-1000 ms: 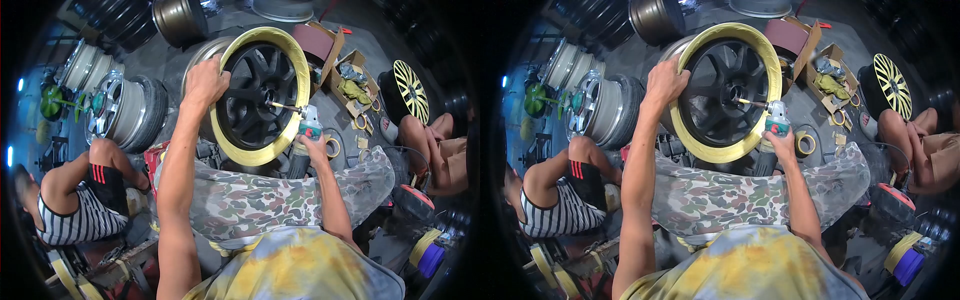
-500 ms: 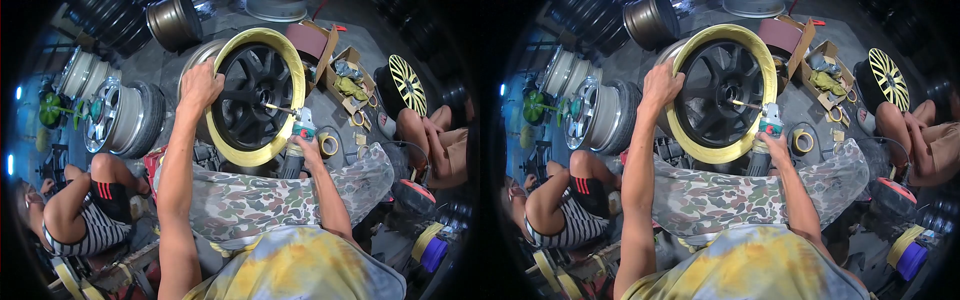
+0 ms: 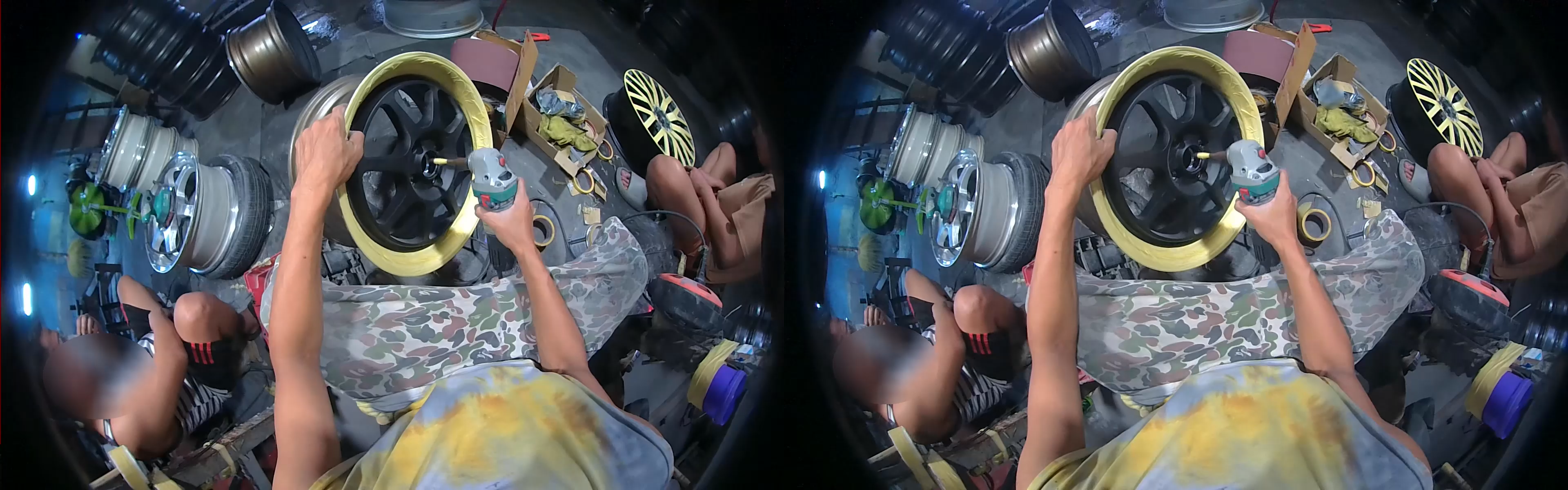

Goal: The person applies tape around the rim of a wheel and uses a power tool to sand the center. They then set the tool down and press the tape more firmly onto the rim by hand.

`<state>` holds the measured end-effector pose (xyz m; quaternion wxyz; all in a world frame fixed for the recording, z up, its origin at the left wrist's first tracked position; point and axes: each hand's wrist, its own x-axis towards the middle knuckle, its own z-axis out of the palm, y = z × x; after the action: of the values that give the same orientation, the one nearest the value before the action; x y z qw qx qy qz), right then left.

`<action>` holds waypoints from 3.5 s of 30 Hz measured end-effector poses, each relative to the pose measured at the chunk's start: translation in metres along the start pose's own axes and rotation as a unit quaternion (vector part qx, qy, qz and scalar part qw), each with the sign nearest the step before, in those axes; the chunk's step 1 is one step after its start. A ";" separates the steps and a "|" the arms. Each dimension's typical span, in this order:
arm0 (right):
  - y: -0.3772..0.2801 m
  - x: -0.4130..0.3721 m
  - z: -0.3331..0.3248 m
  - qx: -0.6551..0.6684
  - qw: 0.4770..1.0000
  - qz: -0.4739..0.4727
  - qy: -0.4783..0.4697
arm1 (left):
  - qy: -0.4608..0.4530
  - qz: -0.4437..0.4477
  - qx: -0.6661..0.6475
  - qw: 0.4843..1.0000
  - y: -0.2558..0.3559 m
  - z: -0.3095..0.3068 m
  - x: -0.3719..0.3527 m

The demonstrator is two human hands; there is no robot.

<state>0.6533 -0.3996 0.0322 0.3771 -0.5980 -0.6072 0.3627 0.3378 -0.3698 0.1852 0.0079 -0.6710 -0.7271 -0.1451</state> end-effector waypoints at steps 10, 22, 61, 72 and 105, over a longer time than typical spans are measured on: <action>0.036 -0.028 0.014 0.220 0.957 0.185 -0.039 | 0.020 -0.025 0.010 0.999 0.005 0.006 0.003; 0.074 -0.010 -0.009 0.368 0.911 0.174 0.068 | 0.009 -0.161 -0.193 0.968 0.010 0.054 -0.140; 0.019 -0.014 -0.018 0.073 0.997 0.021 0.024 | 0.047 -0.031 -0.017 0.998 -0.028 0.016 0.019; -0.024 0.001 -0.012 -0.010 0.999 -0.048 -0.013 | 0.088 0.018 -0.059 0.994 -0.025 0.018 0.003; -0.007 -0.007 -0.010 -0.031 0.999 -0.010 -0.006 | 0.085 0.015 -0.057 0.995 -0.029 0.022 0.002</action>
<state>0.6586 -0.4070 0.0427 0.3584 -0.6012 -0.6263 0.3433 0.3137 -0.3646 0.1584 0.0331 -0.6666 -0.7041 -0.2425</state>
